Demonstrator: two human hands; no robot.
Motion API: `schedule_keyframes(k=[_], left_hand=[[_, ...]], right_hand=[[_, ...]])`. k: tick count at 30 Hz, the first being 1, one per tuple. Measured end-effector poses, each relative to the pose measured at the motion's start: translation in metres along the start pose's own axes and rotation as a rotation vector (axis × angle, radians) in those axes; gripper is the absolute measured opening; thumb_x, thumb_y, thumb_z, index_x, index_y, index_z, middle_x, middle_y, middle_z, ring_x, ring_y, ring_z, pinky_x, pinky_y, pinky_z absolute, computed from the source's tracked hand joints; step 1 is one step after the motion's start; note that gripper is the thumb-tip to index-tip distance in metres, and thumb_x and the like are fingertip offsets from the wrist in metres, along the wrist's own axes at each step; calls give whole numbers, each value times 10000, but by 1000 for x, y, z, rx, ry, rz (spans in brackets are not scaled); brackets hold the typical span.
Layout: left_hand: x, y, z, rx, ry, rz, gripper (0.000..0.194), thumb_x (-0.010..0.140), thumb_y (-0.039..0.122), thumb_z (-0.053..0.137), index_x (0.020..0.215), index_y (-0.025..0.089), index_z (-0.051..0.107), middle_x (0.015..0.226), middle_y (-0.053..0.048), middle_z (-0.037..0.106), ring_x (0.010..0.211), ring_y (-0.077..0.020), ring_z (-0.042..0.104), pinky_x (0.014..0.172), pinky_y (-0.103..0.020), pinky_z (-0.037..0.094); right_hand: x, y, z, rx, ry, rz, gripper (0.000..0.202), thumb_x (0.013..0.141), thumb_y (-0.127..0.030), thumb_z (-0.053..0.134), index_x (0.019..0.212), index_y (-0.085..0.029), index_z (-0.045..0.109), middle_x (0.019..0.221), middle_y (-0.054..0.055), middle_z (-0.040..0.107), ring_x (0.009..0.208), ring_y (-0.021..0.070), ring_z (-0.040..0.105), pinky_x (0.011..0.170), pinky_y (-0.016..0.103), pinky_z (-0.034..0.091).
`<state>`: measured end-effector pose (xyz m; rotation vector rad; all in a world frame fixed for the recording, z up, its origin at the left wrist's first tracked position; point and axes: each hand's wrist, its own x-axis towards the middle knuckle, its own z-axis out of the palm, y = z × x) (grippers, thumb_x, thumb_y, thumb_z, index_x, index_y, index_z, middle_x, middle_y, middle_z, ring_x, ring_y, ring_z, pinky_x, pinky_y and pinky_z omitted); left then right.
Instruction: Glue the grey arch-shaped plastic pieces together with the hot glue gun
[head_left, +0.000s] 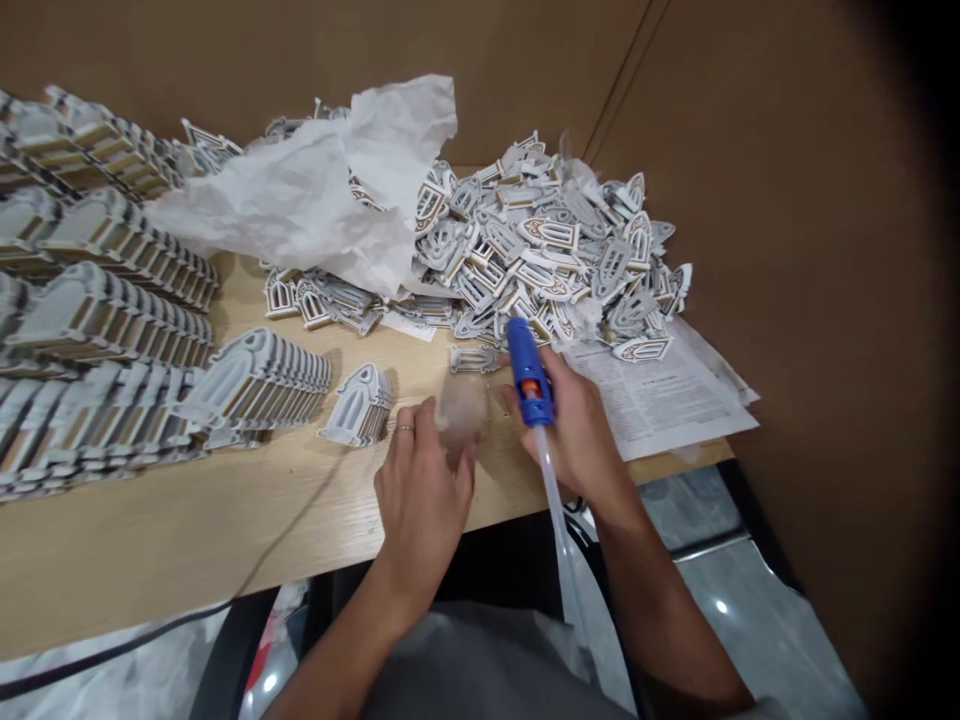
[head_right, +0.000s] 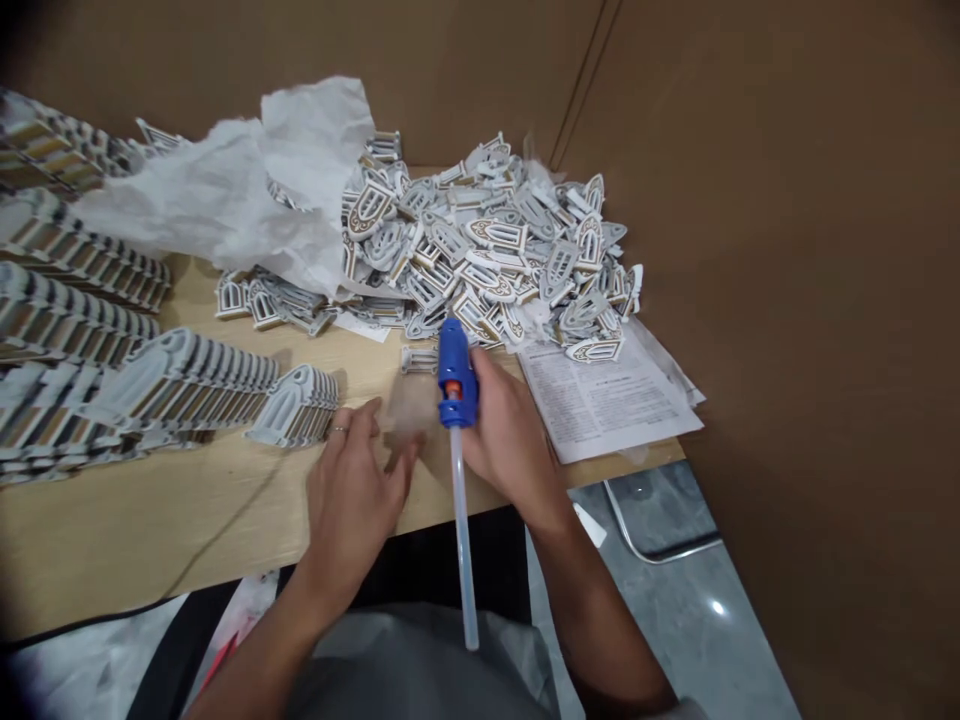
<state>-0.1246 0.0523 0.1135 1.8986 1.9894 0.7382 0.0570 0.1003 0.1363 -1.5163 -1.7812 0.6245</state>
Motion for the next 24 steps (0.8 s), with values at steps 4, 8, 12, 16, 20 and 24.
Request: schedule_keyframes(k=[4, 8, 12, 16, 20, 24], left_hand=[[17, 1, 2, -33, 4, -50, 249, 977, 253, 740, 1212, 185, 696, 1159, -128, 718, 1016, -324, 729, 805, -410, 558], [19, -7, 2, -102, 5, -5, 220, 932, 199, 748, 1140, 214, 676, 1054, -76, 695, 969, -292, 706, 812, -402, 541], [18, -14, 0, -200, -14, 12, 224, 890, 156, 762, 1059, 221, 631, 1003, -47, 681, 910, -256, 684, 793, -382, 502], [17, -18, -1, -296, -20, -24, 154, 902, 148, 712, 945, 237, 594, 758, 32, 583, 696, -198, 612, 717, -346, 446], [16, -21, 2, -438, -34, -88, 101, 956, 192, 651, 1043, 230, 616, 782, 29, 656, 637, -168, 619, 689, -326, 471], [15, -19, 1, -399, 37, -14, 102, 987, 224, 627, 1069, 203, 686, 921, -27, 700, 681, -157, 618, 700, -323, 496]], right_hand=[[21, -3, 8, -123, -102, -89, 293, 798, -101, 625, 1035, -250, 535, 917, 52, 700, 800, 267, 641, 732, 347, 450], [29, -3, 19, -193, -148, -88, 319, 788, -59, 584, 1012, -262, 482, 984, 75, 711, 860, 284, 641, 752, 355, 437], [28, 1, 22, -215, -136, -82, 321, 779, -45, 574, 975, -269, 454, 1013, 83, 682, 879, 289, 628, 774, 372, 446], [21, 3, 15, -132, -136, -111, 291, 786, -61, 588, 948, -271, 468, 941, 54, 663, 831, 271, 609, 764, 362, 458], [10, 5, 7, -50, -76, -92, 206, 848, -113, 618, 955, -260, 521, 922, 42, 674, 811, 255, 622, 763, 351, 474], [-2, 10, 4, -32, 10, -56, 111, 922, -168, 636, 949, -253, 571, 947, 38, 684, 847, 248, 655, 780, 345, 490]])
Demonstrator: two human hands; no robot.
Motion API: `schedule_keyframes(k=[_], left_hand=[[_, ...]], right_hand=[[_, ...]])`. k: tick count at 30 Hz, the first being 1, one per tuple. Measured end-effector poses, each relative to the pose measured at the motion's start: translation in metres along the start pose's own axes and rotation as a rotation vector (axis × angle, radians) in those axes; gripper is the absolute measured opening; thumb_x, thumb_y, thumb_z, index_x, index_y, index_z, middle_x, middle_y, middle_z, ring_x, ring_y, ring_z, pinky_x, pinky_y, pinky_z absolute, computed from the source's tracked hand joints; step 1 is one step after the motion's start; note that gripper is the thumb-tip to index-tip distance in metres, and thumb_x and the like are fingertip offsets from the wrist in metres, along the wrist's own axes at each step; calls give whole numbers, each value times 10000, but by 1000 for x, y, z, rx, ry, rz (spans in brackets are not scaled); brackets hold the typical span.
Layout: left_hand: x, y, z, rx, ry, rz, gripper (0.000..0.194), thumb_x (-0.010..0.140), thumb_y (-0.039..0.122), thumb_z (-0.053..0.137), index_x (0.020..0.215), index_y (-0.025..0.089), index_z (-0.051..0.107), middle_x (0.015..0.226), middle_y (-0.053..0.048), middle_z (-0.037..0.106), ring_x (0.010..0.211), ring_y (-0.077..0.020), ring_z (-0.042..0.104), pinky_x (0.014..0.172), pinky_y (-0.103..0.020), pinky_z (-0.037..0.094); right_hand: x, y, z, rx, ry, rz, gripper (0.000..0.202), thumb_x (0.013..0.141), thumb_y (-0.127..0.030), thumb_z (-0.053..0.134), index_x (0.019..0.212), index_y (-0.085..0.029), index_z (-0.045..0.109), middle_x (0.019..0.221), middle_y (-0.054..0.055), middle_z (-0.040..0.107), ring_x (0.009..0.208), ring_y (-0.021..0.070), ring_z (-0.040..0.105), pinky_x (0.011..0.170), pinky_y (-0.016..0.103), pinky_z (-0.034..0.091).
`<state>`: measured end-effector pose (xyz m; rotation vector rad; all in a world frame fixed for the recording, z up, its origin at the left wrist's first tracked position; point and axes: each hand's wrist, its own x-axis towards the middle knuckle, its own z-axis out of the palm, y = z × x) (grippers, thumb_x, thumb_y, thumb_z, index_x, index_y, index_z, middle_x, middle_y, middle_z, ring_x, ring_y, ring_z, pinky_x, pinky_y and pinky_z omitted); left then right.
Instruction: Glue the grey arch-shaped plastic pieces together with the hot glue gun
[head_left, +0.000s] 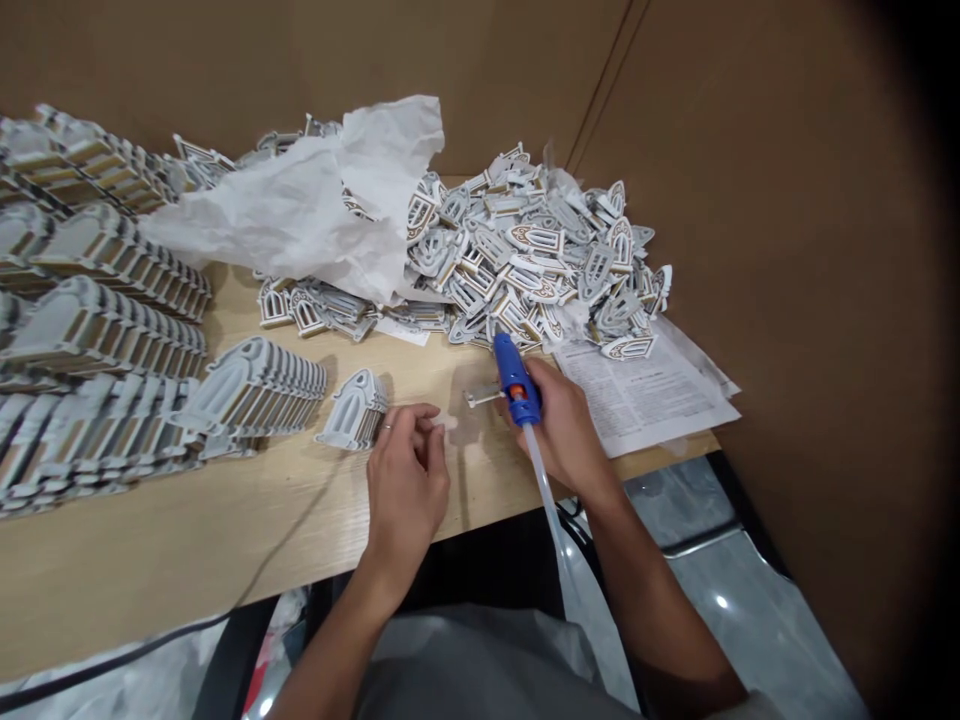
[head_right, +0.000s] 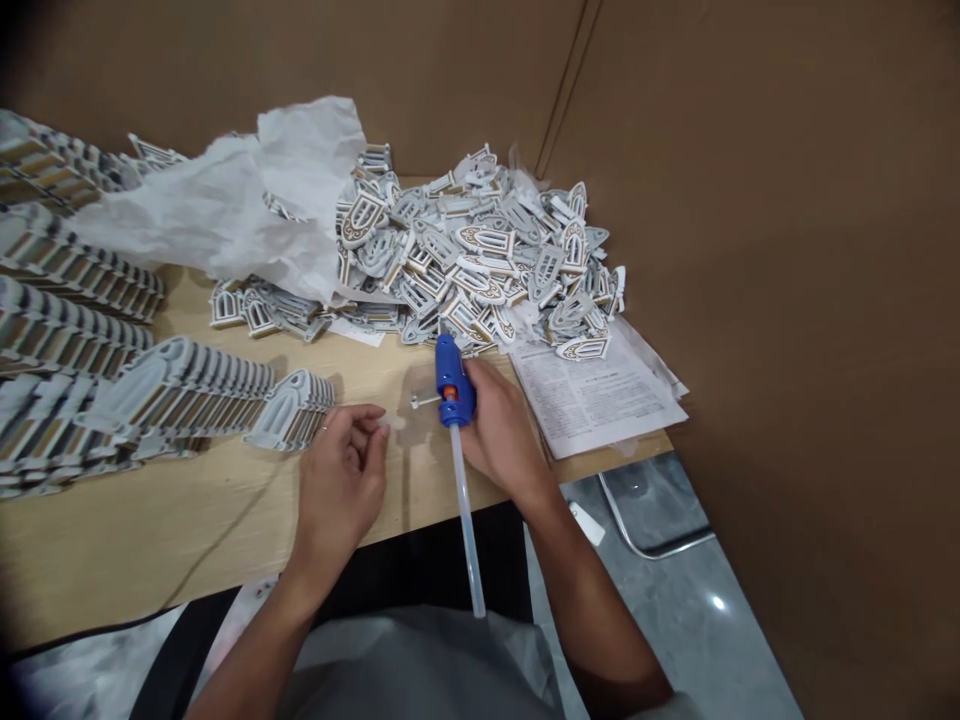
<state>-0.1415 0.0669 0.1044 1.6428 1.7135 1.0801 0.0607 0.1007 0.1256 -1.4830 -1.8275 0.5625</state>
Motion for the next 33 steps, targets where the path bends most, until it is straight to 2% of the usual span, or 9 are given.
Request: schedule_keyframes(k=[4, 7, 11, 13, 16, 20, 24, 29, 33], left_hand=[[-1, 9, -3, -89, -29, 7, 192, 988, 330, 712, 1122, 199, 751, 968, -22, 652, 609, -105, 519, 631, -281, 495], [0, 16, -5, -352, -163, -99, 361, 985, 439, 747, 1258, 203, 755, 999, -47, 694, 708, -131, 629, 619, -255, 533], [2, 20, -6, -620, -277, -262, 443, 913, 505, 827, 1210, 179, 787, 989, -86, 791, 902, -214, 766, 715, -290, 625], [0, 19, -8, -653, -253, -278, 455, 885, 497, 860, 1201, 176, 793, 1062, -109, 815, 983, -239, 785, 777, -316, 649], [-11, 16, -10, -591, -141, -289, 430, 921, 493, 834, 1223, 193, 774, 1202, -129, 804, 1066, -253, 786, 778, -315, 651], [-28, 12, -11, -520, -38, -339, 366, 966, 498, 790, 1180, 216, 694, 987, -73, 783, 911, -217, 781, 699, -287, 631], [-31, 10, -9, -503, 32, -332, 324, 980, 482, 773, 1103, 227, 614, 902, -28, 714, 783, -170, 721, 632, -251, 583], [-20, 9, -9, -571, 20, -320, 284, 1009, 448, 751, 1069, 250, 557, 809, 41, 632, 600, -103, 585, 557, -213, 501], [-9, 8, -5, -645, -36, -273, 274, 1015, 436, 754, 1029, 244, 559, 818, 42, 641, 628, -98, 619, 612, -208, 542]], right_hand=[[-10, -3, -3, 93, 28, 40, 122, 914, -155, 666, 960, -257, 620, 972, 35, 700, 894, 257, 680, 820, 358, 523], [-16, -11, -6, 213, -76, -5, 166, 892, -139, 698, 992, -261, 645, 976, 35, 701, 941, 270, 690, 878, 380, 547], [-19, -21, -7, 327, -163, -101, 239, 906, -127, 685, 1105, -256, 654, 1206, 79, 722, 1107, 288, 702, 978, 401, 548], [-20, -24, -6, 314, -109, -44, 242, 910, -143, 701, 1117, -251, 638, 1225, 88, 706, 1113, 282, 699, 969, 387, 541], [-20, -26, -5, 237, -81, 114, 164, 925, -206, 727, 1016, -253, 599, 997, 33, 678, 894, 236, 672, 823, 342, 520], [-16, -27, 4, 194, -195, 91, 231, 888, -196, 726, 890, -259, 504, 927, 11, 639, 827, 219, 626, 765, 316, 471], [-12, -28, 16, 136, -202, 69, 242, 854, -169, 679, 877, -268, 459, 901, 16, 615, 812, 232, 598, 744, 321, 439], [-10, -26, 17, 25, -207, 91, 230, 800, -126, 625, 889, -267, 468, 884, 25, 628, 786, 241, 578, 738, 335, 415], [-10, -23, 11, 43, -201, 117, 169, 815, -130, 603, 899, -250, 519, 921, 58, 674, 853, 262, 631, 770, 344, 446]])
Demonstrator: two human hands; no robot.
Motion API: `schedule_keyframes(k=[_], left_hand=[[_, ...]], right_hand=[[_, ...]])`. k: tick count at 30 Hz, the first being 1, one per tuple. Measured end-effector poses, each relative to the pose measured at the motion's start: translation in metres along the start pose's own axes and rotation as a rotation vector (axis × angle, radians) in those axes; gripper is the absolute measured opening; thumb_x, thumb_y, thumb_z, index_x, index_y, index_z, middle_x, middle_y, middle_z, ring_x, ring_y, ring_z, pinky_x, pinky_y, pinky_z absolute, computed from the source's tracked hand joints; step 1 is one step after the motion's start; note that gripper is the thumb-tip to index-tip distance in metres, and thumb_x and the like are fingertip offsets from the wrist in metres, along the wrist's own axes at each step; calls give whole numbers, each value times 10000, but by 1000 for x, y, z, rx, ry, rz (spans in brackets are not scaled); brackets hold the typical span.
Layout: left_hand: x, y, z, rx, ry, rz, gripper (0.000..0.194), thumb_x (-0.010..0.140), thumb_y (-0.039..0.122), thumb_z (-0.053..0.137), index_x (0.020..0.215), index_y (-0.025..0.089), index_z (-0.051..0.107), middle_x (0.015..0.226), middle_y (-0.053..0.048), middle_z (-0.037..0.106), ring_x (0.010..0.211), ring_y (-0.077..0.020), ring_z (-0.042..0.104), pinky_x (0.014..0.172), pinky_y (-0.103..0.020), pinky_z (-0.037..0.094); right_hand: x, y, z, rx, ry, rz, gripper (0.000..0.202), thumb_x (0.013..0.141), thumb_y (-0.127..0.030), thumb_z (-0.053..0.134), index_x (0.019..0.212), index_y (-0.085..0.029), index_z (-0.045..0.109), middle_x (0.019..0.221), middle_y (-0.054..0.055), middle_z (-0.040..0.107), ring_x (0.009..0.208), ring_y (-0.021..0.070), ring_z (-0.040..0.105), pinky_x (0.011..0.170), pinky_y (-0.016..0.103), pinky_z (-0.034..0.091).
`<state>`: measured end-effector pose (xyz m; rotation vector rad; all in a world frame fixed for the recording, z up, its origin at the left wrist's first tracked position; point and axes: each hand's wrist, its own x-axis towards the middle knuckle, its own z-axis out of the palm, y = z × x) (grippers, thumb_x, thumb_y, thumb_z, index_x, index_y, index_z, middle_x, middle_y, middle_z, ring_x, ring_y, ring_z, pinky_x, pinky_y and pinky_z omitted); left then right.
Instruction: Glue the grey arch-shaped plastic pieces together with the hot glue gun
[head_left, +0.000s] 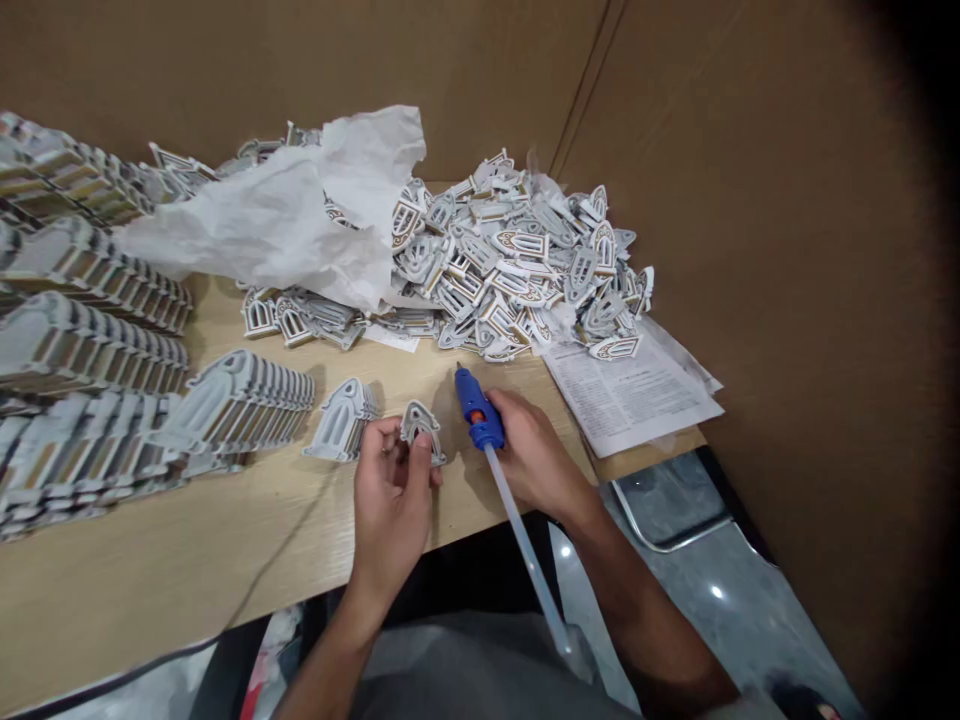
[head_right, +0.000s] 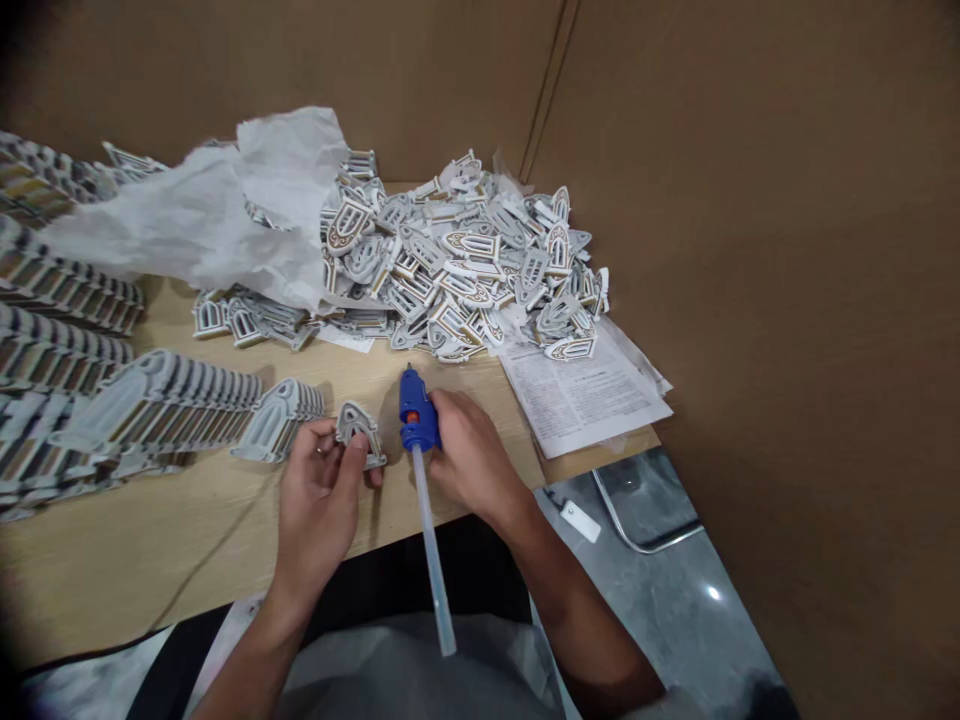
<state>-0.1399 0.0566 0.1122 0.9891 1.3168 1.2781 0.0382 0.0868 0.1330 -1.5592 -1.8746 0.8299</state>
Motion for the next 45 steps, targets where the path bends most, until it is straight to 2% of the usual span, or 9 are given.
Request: schedule_keyframes(k=[5, 8, 12, 16, 19, 25, 30, 37, 45], left_hand=[[3, -4, -1, -3, -29, 12, 274, 1009, 426, 771, 1023, 241, 569, 861, 21, 683, 685, -109, 661, 664, -212, 589], [2, -6, -2, -21, -77, -13, 272, 1025, 439, 752, 1057, 245, 564, 972, -27, 745, 825, -151, 726, 686, -234, 621], [2, -3, -1, -65, -116, -12, 294, 1015, 431, 769, 1109, 247, 560, 1067, -55, 770, 870, -161, 736, 602, -209, 588], [5, 1, -1, -111, -145, -24, 368, 960, 423, 839, 1098, 234, 555, 895, -20, 766, 679, -122, 671, 548, -188, 548], [7, 2, -2, -132, -175, -43, 428, 912, 415, 886, 1107, 226, 556, 826, -8, 766, 605, -105, 638, 525, -175, 521], [9, -2, -2, -117, -99, -37, 492, 832, 348, 943, 1068, 242, 525, 760, 13, 754, 568, -123, 639, 471, -174, 489], [9, 0, -1, -106, -86, -20, 463, 821, 353, 949, 1008, 237, 541, 753, 28, 711, 587, -125, 639, 477, -188, 470], [9, -1, -1, -92, -74, -28, 447, 839, 394, 946, 1018, 230, 571, 776, 11, 737, 546, -101, 594, 487, -195, 459], [8, 0, -3, -116, -90, -63, 480, 824, 431, 958, 1020, 229, 570, 778, -1, 761, 602, -128, 659, 497, -193, 504]], right_hand=[[-2, 12, -2, 197, 34, 61, 115, 874, -176, 662, 975, -229, 640, 951, 48, 738, 866, 246, 703, 804, 338, 533], [-4, 20, 1, 360, 107, 89, 129, 936, -244, 705, 1063, -223, 703, 1025, 57, 785, 918, 246, 755, 870, 360, 597], [-7, 18, 5, 499, 124, 60, 209, 979, -348, 747, 1147, -223, 742, 1122, 84, 819, 1029, 265, 790, 958, 398, 637], [-10, 11, 11, 516, 130, 25, 190, 1021, -355, 725, 1160, -227, 749, 1158, 94, 834, 1094, 270, 801, 1024, 408, 632], [-10, 5, 18, 558, 134, 48, 194, 1028, -378, 712, 1126, -211, 737, 1108, 90, 834, 1010, 253, 812, 962, 382, 650], [-10, -1, 19, 606, 70, 104, 212, 983, -374, 749, 1087, -189, 746, 1078, 88, 820, 1009, 260, 802, 927, 359, 631], [-13, -2, 12, 519, 5, 175, 248, 976, -433, 758, 1045, -195, 761, 955, 49, 805, 863, 239, 768, 821, 346, 605], [-16, 2, -1, 283, 110, 194, 225, 966, -433, 761, 938, -209, 751, 847, 30, 770, 775, 224, 710, 732, 331, 549], [-15, 1, 2, 486, -21, 148, 199, 947, -385, 782, 1046, -212, 770, 1016, 47, 831, 934, 241, 796, 915, 367, 628]])
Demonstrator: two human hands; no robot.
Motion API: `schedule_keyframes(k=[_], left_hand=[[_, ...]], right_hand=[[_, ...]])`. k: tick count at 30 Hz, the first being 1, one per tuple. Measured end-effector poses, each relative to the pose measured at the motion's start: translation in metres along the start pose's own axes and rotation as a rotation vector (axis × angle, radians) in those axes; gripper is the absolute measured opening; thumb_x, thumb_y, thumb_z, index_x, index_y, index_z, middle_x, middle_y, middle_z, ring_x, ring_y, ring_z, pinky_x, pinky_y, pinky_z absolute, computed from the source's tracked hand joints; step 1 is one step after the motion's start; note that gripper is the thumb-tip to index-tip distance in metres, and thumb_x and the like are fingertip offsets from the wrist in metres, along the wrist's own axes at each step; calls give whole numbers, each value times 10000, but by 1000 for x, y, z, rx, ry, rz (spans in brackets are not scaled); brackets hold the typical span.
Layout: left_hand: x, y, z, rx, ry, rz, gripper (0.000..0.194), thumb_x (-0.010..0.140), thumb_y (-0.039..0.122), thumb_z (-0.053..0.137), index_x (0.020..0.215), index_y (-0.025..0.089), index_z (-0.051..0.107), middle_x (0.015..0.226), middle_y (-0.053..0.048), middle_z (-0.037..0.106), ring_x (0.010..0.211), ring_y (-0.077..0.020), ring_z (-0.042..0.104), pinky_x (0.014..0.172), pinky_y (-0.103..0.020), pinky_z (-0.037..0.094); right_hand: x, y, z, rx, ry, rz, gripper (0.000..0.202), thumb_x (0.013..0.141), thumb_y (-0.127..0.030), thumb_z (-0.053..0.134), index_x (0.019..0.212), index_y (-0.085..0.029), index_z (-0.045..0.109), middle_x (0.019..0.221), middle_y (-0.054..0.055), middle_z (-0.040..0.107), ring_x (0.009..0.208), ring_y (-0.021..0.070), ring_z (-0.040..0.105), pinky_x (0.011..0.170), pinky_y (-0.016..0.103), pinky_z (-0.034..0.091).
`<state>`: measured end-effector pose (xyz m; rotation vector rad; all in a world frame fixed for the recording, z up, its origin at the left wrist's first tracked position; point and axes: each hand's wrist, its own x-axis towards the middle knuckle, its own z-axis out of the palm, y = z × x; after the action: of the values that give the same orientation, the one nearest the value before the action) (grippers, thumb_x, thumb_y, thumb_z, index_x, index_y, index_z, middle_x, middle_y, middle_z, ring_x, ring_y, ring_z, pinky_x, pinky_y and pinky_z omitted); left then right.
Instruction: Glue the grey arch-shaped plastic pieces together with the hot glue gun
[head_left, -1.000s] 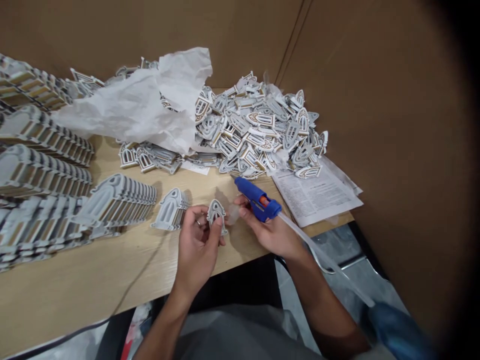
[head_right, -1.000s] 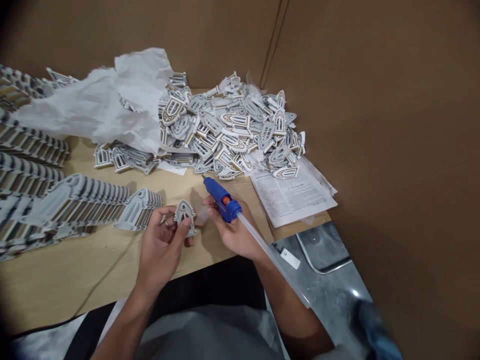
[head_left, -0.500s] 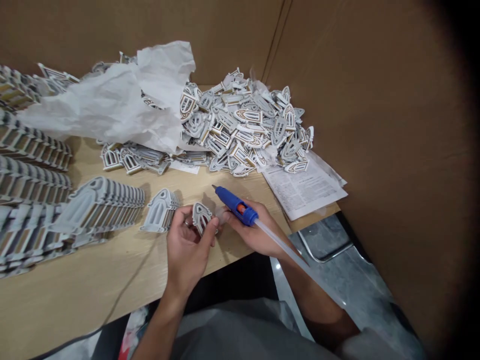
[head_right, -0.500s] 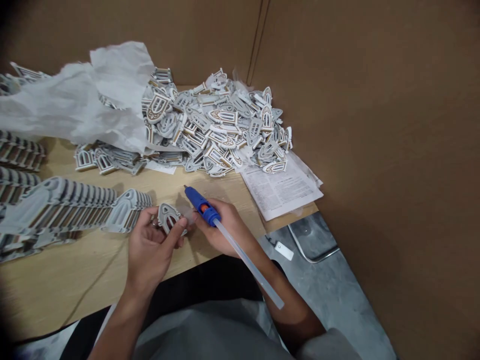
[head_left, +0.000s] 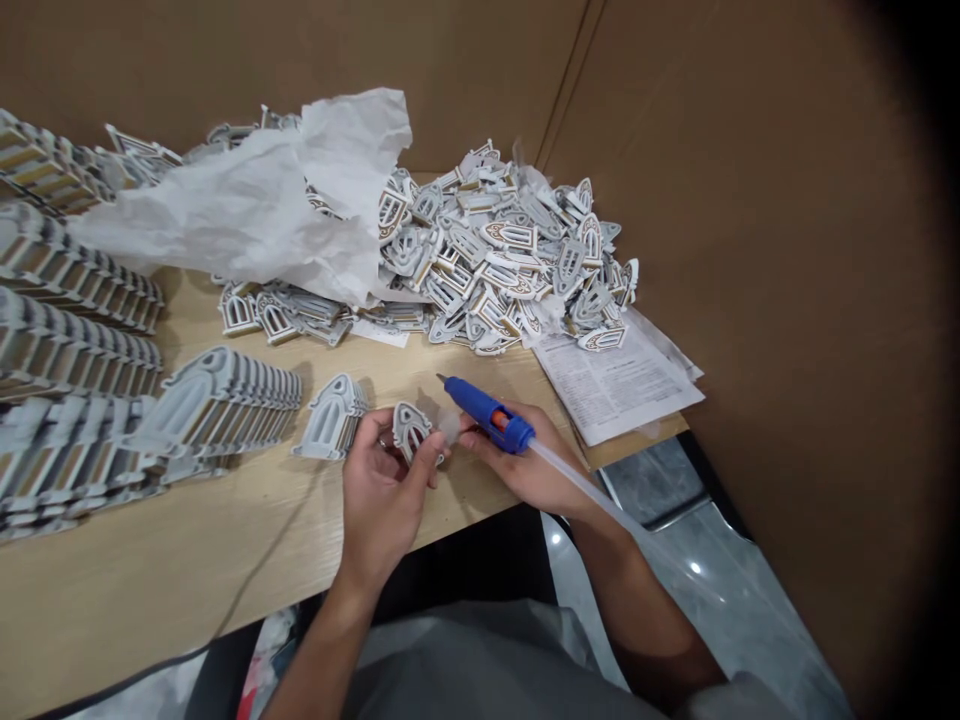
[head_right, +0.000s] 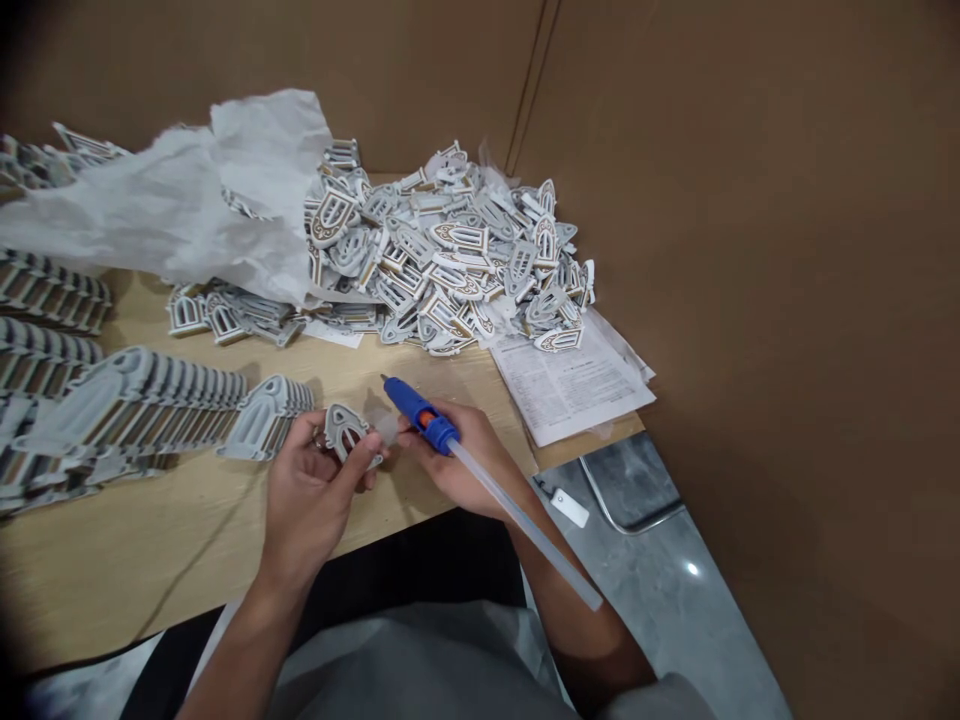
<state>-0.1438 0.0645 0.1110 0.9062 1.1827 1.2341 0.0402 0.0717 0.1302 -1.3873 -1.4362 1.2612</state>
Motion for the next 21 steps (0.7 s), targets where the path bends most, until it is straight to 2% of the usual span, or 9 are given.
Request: schedule_keyframes(k=[5, 9, 12, 16, 21], left_hand=[[1, 0, 3, 11, 39, 8, 463, 831, 423, 955, 1010, 227, 575, 783, 10, 751, 591, -110, 629, 508, -195, 501], [-1, -3, 6, 48, 61, 43, 469, 825, 405, 959, 1066, 223, 601, 974, -38, 792, 786, -146, 730, 598, -207, 558], [-3, -4, 6, 44, 1, 39, 471, 850, 401, 938, 1127, 224, 601, 1056, -65, 804, 906, -177, 768, 660, -226, 586], [-3, -3, 4, 7, -50, 12, 450, 851, 368, 938, 1118, 219, 607, 1011, -50, 806, 828, -150, 748, 643, -214, 562], [-2, 0, 4, 7, -21, -6, 436, 828, 370, 948, 1060, 211, 615, 896, -20, 773, 772, -147, 723, 636, -219, 560]], right_hand=[[0, 3, -1, -14, 156, -55, 162, 925, -334, 783, 1043, -230, 740, 1021, 57, 825, 942, 255, 799, 928, 403, 650], [-4, -1, -7, -38, 210, -63, 200, 932, -349, 800, 1090, -245, 735, 1050, 66, 815, 965, 269, 796, 946, 435, 654], [-6, -2, -7, -35, 205, -60, 208, 938, -379, 807, 1080, -249, 729, 1026, 69, 811, 941, 275, 796, 906, 440, 661], [-7, 4, -1, 22, 152, -77, 253, 938, -419, 826, 1082, -243, 716, 991, 65, 803, 900, 259, 794, 854, 410, 669], [-7, 6, 6, 62, 123, -77, 294, 916, -442, 852, 1063, -233, 706, 954, 48, 791, 838, 223, 781, 796, 367, 664]])
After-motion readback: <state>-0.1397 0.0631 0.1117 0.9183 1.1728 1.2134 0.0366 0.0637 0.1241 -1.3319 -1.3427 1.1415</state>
